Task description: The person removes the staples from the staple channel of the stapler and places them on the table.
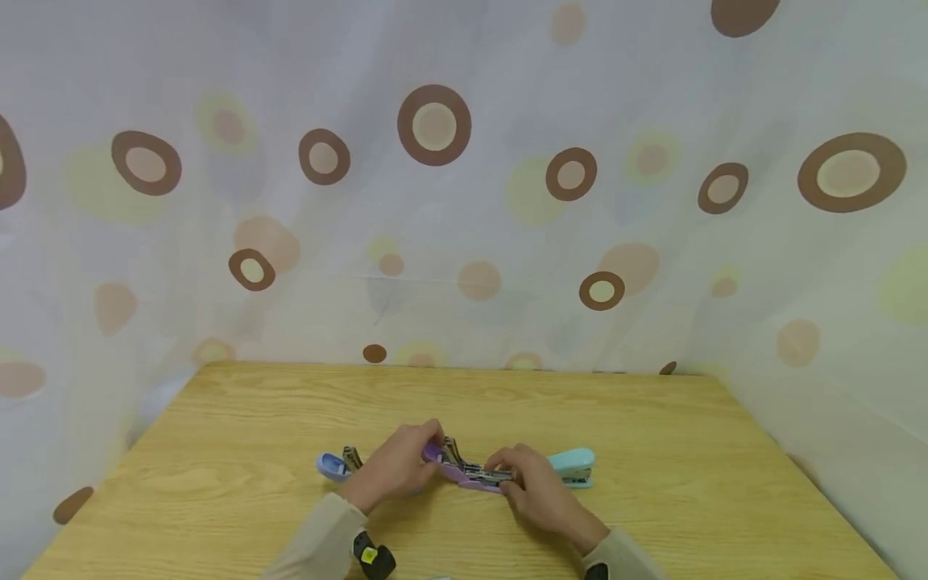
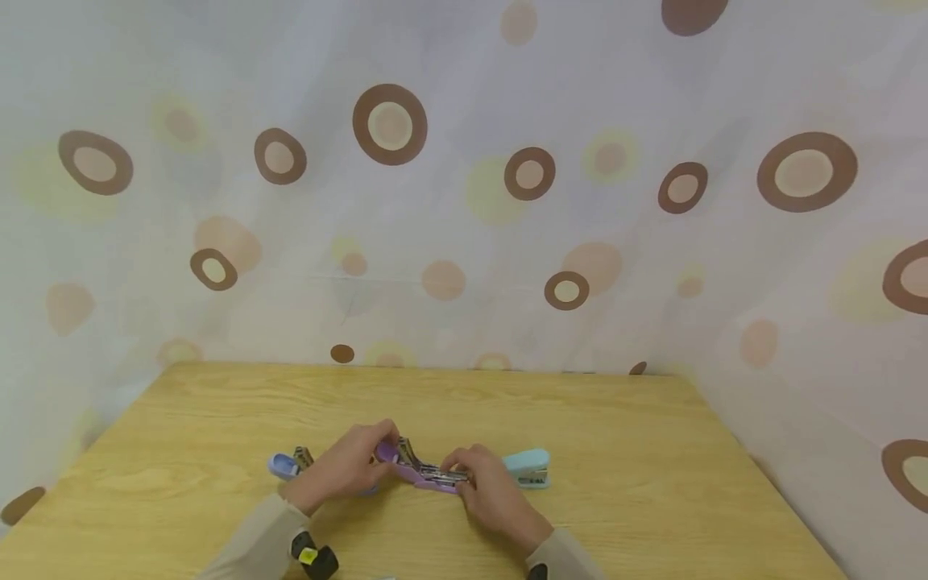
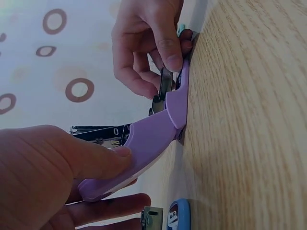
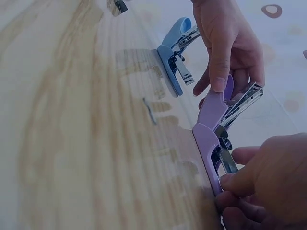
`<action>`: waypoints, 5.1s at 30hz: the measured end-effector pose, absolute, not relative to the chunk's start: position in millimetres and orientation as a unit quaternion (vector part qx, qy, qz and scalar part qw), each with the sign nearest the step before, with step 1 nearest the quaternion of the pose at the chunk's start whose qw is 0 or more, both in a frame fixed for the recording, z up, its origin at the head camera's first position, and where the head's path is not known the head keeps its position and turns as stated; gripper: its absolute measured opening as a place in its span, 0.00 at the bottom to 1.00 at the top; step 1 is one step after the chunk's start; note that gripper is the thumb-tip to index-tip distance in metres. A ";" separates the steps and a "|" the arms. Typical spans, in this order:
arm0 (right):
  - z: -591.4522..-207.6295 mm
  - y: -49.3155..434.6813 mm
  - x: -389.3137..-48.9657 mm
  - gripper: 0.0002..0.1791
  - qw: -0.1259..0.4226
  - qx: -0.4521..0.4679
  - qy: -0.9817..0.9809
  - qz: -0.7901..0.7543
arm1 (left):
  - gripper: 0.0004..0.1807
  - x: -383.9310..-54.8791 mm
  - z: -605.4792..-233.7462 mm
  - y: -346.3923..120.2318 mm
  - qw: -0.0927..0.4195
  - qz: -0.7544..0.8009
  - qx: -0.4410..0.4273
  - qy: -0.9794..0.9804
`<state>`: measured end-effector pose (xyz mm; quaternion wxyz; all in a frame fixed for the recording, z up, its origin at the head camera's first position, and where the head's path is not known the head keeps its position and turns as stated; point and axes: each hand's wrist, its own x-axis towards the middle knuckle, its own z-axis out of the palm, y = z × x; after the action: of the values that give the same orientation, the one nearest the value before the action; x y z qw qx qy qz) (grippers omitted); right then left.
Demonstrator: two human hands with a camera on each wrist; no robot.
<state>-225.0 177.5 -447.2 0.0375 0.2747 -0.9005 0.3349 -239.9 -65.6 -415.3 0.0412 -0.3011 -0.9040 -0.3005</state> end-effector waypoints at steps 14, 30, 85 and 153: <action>-449.9 178.5 -225.3 0.16 0.040 0.317 -0.886 0.336 | 0.15 -242.6 -417.4 -67.6 0.009 -0.295 -0.350 -0.889; -449.7 182.5 -232.1 0.14 0.053 0.323 -0.878 0.348 | 0.14 -244.4 -416.4 -54.0 0.030 -0.288 -0.388 -0.875; -461.1 182.6 -232.6 0.10 0.072 0.302 -0.852 0.421 | 0.14 -272.8 -385.0 -26.3 -0.238 -0.153 -0.361 -0.888; -457.6 188.3 -239.9 0.16 0.024 0.385 -0.853 0.352 | 0.14 -275.2 -397.1 -26.5 -0.170 -0.129 -0.411 -0.886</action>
<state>-239.9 188.3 -457.6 0.0244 0.3847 -0.8530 0.3518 -275.2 -26.5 -397.1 -0.1703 -0.4109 -0.8863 -0.1292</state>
